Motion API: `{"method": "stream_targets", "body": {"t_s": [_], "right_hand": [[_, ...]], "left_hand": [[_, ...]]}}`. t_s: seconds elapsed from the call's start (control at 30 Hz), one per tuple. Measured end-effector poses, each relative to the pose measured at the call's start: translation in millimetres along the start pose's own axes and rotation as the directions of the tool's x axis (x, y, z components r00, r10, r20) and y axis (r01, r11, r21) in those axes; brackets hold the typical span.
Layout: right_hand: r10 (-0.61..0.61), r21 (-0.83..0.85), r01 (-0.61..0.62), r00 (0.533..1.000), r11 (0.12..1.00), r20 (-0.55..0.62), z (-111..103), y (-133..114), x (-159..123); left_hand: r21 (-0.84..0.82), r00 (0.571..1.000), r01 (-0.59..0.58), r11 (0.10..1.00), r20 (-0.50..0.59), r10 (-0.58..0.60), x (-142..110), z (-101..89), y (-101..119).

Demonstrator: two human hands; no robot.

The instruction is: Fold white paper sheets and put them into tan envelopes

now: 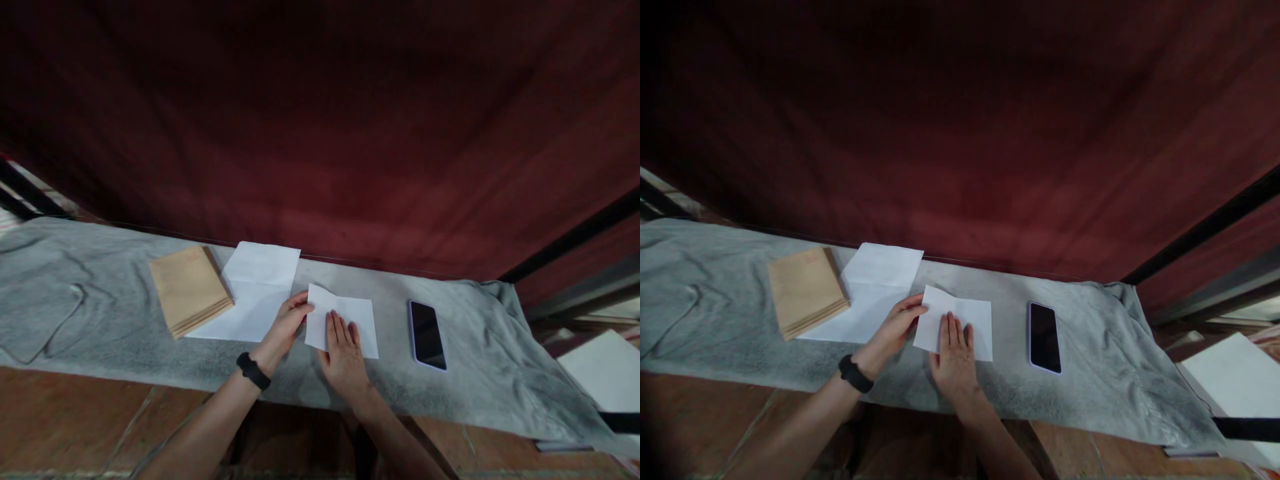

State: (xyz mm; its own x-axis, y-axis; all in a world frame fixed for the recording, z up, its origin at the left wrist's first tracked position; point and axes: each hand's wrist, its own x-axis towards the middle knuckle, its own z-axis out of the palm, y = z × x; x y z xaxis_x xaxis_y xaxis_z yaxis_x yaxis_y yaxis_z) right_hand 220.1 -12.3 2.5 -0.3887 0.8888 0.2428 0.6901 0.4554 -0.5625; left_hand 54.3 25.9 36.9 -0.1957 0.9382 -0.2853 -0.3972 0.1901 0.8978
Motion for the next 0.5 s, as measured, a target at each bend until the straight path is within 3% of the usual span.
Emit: {"method": "stream_targets", "body": {"t_s": [0.07, 0.13, 0.17, 0.23, 0.33, 0.4, 0.5], "right_hand": [[0.129, 0.324, -0.100, 0.989, 0.941, -0.071, -13, -1, 11], [0.342, 0.667, -0.170, 0.930, 0.726, -0.135, -29, -1, 23], [0.415, 0.741, -0.169, 0.896, 0.649, -0.158, -37, 0, 29], [0.550, 0.905, -0.081, 0.815, 0.419, -0.181, -50, 0, 39], [0.642, 0.995, 0.068, 0.759, 0.079, -0.103, -56, 0, 42], [0.642, 0.999, 0.034, 0.766, 0.018, -0.037, -52, 4, 37], [0.629, 0.989, -0.096, 0.777, 0.111, 0.005, -45, 21, 25]], "left_hand": [[-0.144, 0.993, 0.072, 0.987, 0.106, -0.057, -3, 4.5, 6], [-0.209, 0.986, 0.126, 0.970, 0.129, -0.101, -6, 9.1, 7], [-0.205, 0.987, 0.139, 0.969, 0.106, -0.119, -9, 11.7, 5], [-0.167, 0.987, 0.155, 0.974, 0.064, -0.146, -15, 17.2, -2], [-0.140, 0.972, 0.190, 0.972, 0.169, -0.166, -23, 24.4, -13], [-0.128, 0.966, 0.163, 0.978, 0.223, -0.132, -26, 25.6, -15], [0.033, 0.990, 0.020, 0.999, 0.136, -0.024, -24, 19.1, -10]]}}
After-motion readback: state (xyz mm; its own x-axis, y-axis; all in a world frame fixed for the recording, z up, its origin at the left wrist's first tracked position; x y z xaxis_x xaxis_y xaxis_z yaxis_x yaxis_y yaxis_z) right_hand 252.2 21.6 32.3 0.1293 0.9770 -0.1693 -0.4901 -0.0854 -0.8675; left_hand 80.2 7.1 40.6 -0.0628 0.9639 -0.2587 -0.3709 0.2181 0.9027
